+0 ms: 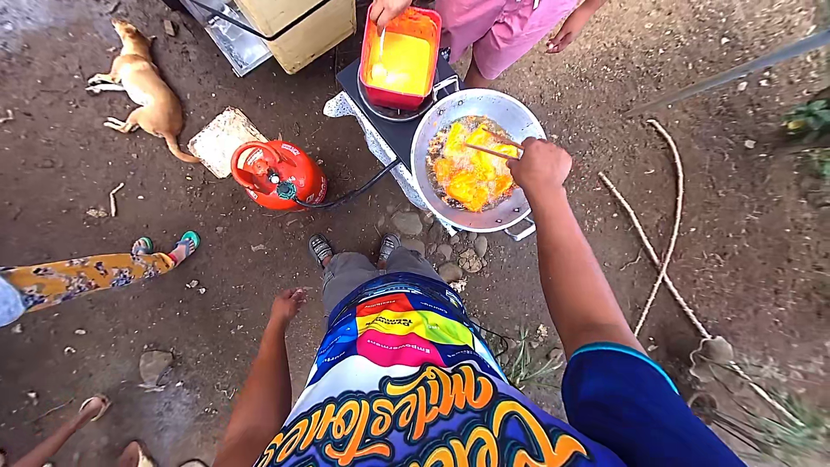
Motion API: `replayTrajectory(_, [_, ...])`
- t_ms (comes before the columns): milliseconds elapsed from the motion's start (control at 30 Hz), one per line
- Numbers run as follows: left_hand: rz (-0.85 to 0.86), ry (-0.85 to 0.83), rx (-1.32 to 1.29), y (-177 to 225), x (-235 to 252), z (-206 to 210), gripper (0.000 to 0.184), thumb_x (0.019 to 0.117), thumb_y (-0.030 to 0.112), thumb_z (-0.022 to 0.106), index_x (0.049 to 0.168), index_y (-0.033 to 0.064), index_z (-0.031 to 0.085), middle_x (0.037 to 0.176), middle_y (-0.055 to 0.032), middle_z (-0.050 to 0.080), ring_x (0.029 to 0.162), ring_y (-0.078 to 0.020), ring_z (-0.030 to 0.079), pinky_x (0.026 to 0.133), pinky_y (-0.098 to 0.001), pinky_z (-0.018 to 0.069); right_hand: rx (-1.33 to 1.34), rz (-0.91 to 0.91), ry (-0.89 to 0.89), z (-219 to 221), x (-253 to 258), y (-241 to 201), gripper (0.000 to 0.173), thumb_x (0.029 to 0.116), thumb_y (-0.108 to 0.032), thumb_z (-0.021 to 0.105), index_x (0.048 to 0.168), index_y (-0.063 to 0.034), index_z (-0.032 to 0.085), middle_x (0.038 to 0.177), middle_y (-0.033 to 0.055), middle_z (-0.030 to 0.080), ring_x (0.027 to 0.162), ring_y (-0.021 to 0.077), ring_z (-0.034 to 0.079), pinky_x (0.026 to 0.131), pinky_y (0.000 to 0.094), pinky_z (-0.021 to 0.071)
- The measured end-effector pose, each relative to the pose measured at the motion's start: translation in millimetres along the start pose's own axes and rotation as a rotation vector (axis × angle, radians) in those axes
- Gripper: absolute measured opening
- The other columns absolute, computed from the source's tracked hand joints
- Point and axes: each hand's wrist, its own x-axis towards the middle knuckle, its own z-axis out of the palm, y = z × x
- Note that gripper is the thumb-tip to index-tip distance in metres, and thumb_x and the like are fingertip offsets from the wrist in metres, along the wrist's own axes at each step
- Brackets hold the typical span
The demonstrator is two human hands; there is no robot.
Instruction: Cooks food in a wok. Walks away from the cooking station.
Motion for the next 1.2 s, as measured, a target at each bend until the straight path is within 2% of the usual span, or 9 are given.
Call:
replayTrajectory(167, [-0.018,0.001,0.007,1,-4,1,0.036,0.1097,0.025,0.051,0.138,0.0045,0.057,0.124,-0.0164,0.068,0.102,-0.0248,0.069,0.088,-0.044,0.056,0.062,0.075,-0.027,-1,16,1,0.048,0.0937,-0.041,0.069,0.118,-0.0006,0.068,0.116,0.0322,0.067,0.111,0.0545,0.063,0.084,0.0755,0.0475])
replayTrajectory(267, [-0.022,0.009,-0.001,7,-6,2,0.035,0.1095,0.025,0.051,0.138,0.0052,0.058,0.122,-0.0155,0.069,0.098,-0.0237,0.07,0.085,-0.0426,0.0566,0.055,0.078,-0.023,4,24,-2,0.046,0.0928,-0.04,0.07,0.117,-0.0005,0.068,0.115,0.0313,0.068,0.111,0.0527,0.064,0.085,0.0737,0.0482])
replayTrajectory(600, [-0.012,0.007,-0.004,7,-2,1,0.035,0.1096,0.025,0.051,0.137,0.005,0.058,0.124,-0.0156,0.068,0.102,-0.0246,0.07,0.087,-0.0436,0.0565,-0.009,0.132,-0.025,-3,30,-9,0.044,0.0922,-0.036,0.067,0.108,0.0055,0.068,0.115,0.0325,0.067,0.112,0.0526,0.064,0.084,0.0734,0.0482])
replayTrajectory(733, [-0.026,0.001,0.017,3,-3,4,0.034,0.1096,0.024,0.051,0.137,0.005,0.058,0.123,-0.0158,0.069,0.101,-0.0244,0.07,0.087,-0.0434,0.0563,0.018,0.123,-0.021,-6,37,-12,0.048,0.0926,-0.04,0.067,0.105,0.0062,0.068,0.114,0.033,0.067,0.111,0.0526,0.064,0.084,0.0739,0.0483])
replayTrajectory(867, [-0.03,0.004,0.009,6,-4,2,0.034,0.1098,0.026,0.051,0.137,0.0058,0.058,0.123,-0.0151,0.068,0.1,-0.0237,0.07,0.086,-0.043,0.0564,-0.008,0.133,-0.041,-6,42,-21,0.045,0.092,-0.035,0.069,0.106,0.008,0.067,0.116,0.0337,0.066,0.113,0.0525,0.063,0.084,0.0725,0.0489])
replayTrajectory(967, [-0.032,0.008,-0.011,8,-4,0,0.036,0.11,0.026,0.051,0.138,0.0056,0.057,0.124,-0.0151,0.068,0.1,-0.0234,0.07,0.085,-0.0423,0.0566,-0.039,0.158,-0.048,-12,42,-20,0.042,0.0882,-0.028,0.07,0.105,0.0099,0.066,0.116,0.0349,0.065,0.112,0.0535,0.063,0.082,0.0735,0.049])
replayTrajectory(1200, [-0.025,-0.001,-0.019,6,-2,3,0.034,0.1097,0.024,0.051,0.137,0.0053,0.058,0.124,-0.0161,0.068,0.102,-0.0254,0.069,0.087,-0.0446,0.0565,-0.093,0.191,-0.063,-33,35,3,0.049,0.0879,-0.031,0.074,0.108,0.0126,0.065,0.117,0.0375,0.064,0.112,0.0559,0.062,0.083,0.0755,0.0473])
